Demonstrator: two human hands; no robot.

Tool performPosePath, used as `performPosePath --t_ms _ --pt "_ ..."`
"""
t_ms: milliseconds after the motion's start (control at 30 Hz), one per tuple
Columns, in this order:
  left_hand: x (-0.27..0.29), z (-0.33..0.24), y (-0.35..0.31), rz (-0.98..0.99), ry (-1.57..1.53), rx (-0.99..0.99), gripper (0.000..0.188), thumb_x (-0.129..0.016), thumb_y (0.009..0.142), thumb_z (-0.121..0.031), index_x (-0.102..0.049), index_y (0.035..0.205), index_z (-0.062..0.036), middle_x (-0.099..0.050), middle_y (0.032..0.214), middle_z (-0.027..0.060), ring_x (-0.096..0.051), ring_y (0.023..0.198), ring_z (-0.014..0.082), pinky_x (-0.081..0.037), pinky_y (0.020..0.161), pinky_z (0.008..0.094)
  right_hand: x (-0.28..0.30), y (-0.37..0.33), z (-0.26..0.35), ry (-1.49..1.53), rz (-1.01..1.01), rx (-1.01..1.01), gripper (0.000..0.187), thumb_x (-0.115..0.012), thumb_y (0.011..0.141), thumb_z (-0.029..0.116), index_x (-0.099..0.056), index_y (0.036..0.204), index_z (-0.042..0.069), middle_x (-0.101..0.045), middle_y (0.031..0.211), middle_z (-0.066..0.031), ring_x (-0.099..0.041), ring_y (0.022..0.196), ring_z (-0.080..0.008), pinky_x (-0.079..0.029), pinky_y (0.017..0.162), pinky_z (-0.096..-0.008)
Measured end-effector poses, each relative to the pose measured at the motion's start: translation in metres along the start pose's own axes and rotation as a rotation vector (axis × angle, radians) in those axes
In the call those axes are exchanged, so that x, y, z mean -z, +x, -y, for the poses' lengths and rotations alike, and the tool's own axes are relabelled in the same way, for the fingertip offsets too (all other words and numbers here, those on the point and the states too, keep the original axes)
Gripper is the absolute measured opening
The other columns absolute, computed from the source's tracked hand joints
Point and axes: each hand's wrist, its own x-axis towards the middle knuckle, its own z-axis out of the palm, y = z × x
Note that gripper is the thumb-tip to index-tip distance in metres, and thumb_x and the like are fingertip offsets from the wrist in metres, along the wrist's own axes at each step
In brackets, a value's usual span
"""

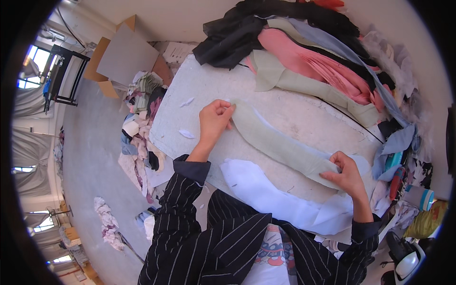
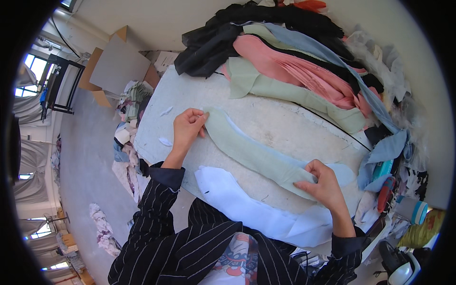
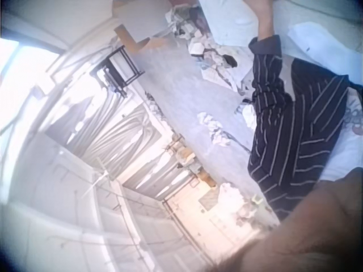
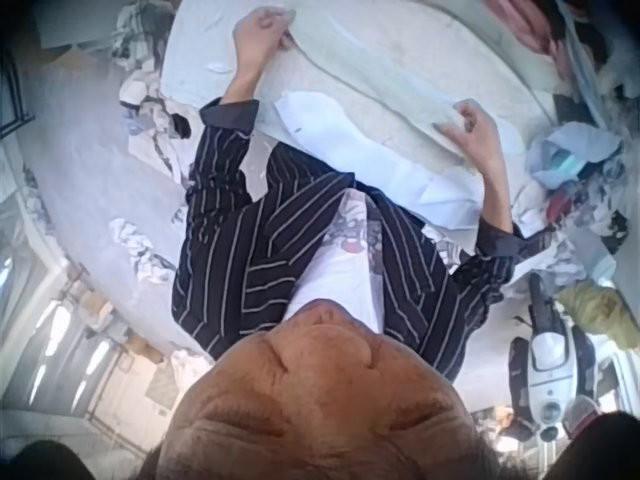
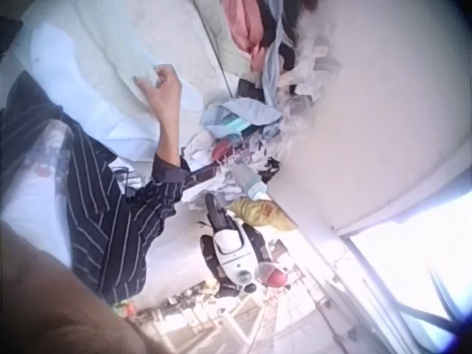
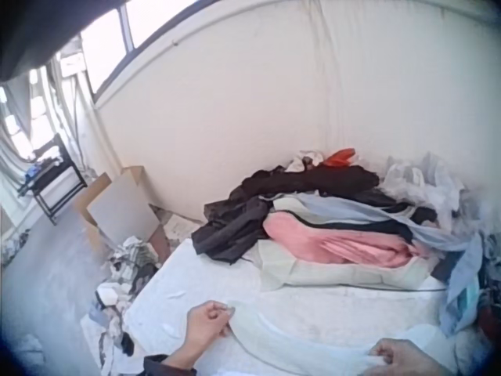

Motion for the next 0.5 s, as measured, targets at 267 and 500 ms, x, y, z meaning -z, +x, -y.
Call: performPosePath --t_ms 267,500 --pt "-0.003 -0.011 -0.001 -0.054 0.13 -0.011 0.017 -0.07 0.087 -0.015 -0.067 0.087 0.002 -0.067 0.064 0.0051 -0.057 0.047 0.0093 -0.042 0.042 0.0261 0.006 0.012 -0.002 0.012 0.013 -0.004 0.033 -0.081 0.073 0.008 -0.055 0.092 0.005 -0.064 0.078 -0.0032 -0.057 0.072 -0.0087 -0.047 0.065 -0.0242" --pt "-0.008 -0.009 0.001 -0.123 0.468 -0.092 0.02 -0.072 0.086 -0.02 -0.067 0.098 -0.0041 -0.069 0.071 0.0061 -0.063 0.059 0.0154 -0.049 0.057 0.032 0.005 0.012 0.001 -0.009 -0.012 -0.007 0.031 -0.079 0.075 0.011 -0.055 0.094 0.005 -0.066 0.078 -0.006 -0.058 0.069 -0.01 -0.047 0.064 -0.0249"
